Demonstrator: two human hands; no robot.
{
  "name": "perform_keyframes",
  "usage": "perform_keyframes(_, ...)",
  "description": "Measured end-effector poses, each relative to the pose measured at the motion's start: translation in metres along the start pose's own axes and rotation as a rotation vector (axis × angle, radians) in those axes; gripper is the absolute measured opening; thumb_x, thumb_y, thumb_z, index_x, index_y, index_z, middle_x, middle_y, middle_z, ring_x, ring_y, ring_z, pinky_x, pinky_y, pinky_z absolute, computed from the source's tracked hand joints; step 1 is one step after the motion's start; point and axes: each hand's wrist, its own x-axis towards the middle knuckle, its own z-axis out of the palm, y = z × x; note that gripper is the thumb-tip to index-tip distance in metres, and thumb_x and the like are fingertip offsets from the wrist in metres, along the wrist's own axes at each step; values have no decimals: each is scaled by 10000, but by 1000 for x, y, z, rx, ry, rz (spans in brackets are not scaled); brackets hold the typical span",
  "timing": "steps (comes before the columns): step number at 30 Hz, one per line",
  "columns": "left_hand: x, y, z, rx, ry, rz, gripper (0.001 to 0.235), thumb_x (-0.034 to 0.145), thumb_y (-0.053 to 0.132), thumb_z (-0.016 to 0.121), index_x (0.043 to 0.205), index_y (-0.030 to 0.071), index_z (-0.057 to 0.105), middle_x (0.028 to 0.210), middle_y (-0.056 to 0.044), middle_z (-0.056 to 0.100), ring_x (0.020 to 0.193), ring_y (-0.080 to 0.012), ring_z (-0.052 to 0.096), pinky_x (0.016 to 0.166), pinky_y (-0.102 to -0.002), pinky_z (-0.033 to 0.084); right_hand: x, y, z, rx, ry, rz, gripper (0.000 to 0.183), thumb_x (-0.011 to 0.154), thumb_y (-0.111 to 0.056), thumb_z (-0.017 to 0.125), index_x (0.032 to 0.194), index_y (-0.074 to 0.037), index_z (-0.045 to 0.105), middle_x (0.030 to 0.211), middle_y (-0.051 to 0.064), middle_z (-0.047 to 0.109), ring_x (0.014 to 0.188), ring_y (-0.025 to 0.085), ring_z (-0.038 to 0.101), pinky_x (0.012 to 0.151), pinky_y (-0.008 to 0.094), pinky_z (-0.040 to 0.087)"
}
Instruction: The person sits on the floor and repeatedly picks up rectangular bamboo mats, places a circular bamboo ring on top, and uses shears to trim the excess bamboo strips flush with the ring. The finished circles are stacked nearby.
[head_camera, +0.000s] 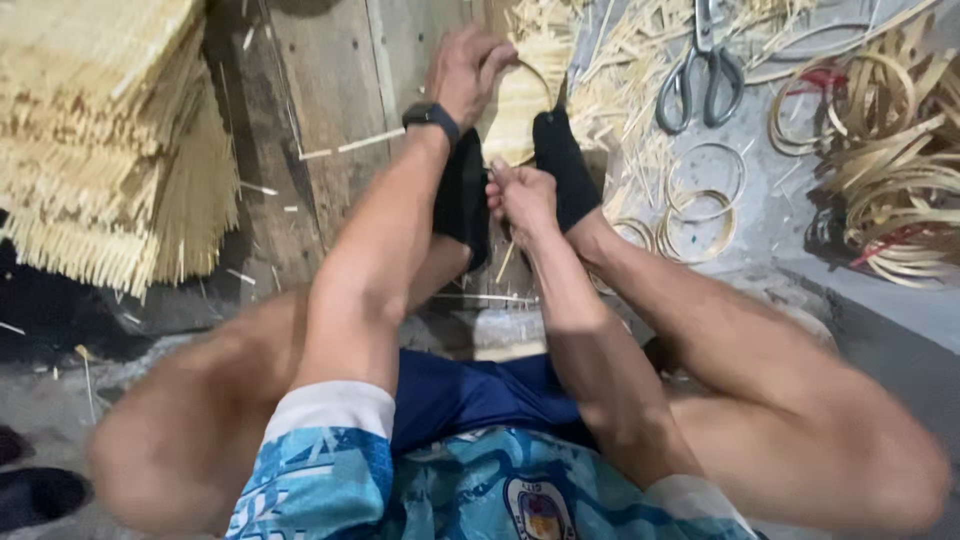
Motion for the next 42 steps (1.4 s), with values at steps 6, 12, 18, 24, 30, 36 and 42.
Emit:
perform_keyframes(6,-10,-19,17,-81,39,-118,246,977,281,701,912,61,789,870,-146,722,820,-351,685,746,-438,537,15,31,4,-191,93,-424,354,991,-284,718,758,-18,696,625,36,657,530,70,553,482,255,430)
perform_keyframes(12,3,-14,16,-145,-8,-388,348,857,393,793,798,50,786,675,-98,743,584,-194,699,590,-358,544,23,-49,-36,-446,252,-868,208,951,-201,722,878,-9,752,740,44,696,649,107,663,613,282,539)
perform_keyframes(18,2,-28,21,-159,-98,-571,415,840,439,819,749,38,761,628,-55,703,575,-123,619,574,-322,518,79,-91,-30,-201,217,-490,227,859,-186,870,775,1,770,684,6,688,608,76,554,589,269,473)
perform_keyframes(24,8,-49,32,-563,-44,-663,298,807,259,908,865,59,695,726,22,673,644,-76,575,596,-265,516,73,-107,-35,-216,165,-414,214,773,-174,892,778,-14,750,704,37,725,606,100,618,589,270,518)
perform_keyframes(30,-27,-20,21,-639,464,-444,349,838,202,845,1065,88,605,855,-10,635,752,-133,613,687,-304,545,76,-137,19,-644,-142,-773,308,1045,-393,691,1047,-88,735,951,75,731,899,180,676,808,352,516)
perform_keyframes(36,-81,-7,19,-43,483,-657,255,886,294,810,1015,74,805,842,-114,740,753,-205,698,705,-333,548,54,-160,40,-841,-100,-504,406,868,-481,786,834,-86,698,853,80,732,796,224,680,747,404,525)
perform_keyframes(42,-73,-57,10,-835,334,-1087,278,818,208,882,947,-28,812,858,-129,793,721,-220,662,654,-385,551,85,-137,43,-894,-26,-394,447,865,-490,805,817,-55,713,836,132,731,801,265,681,768,423,533)
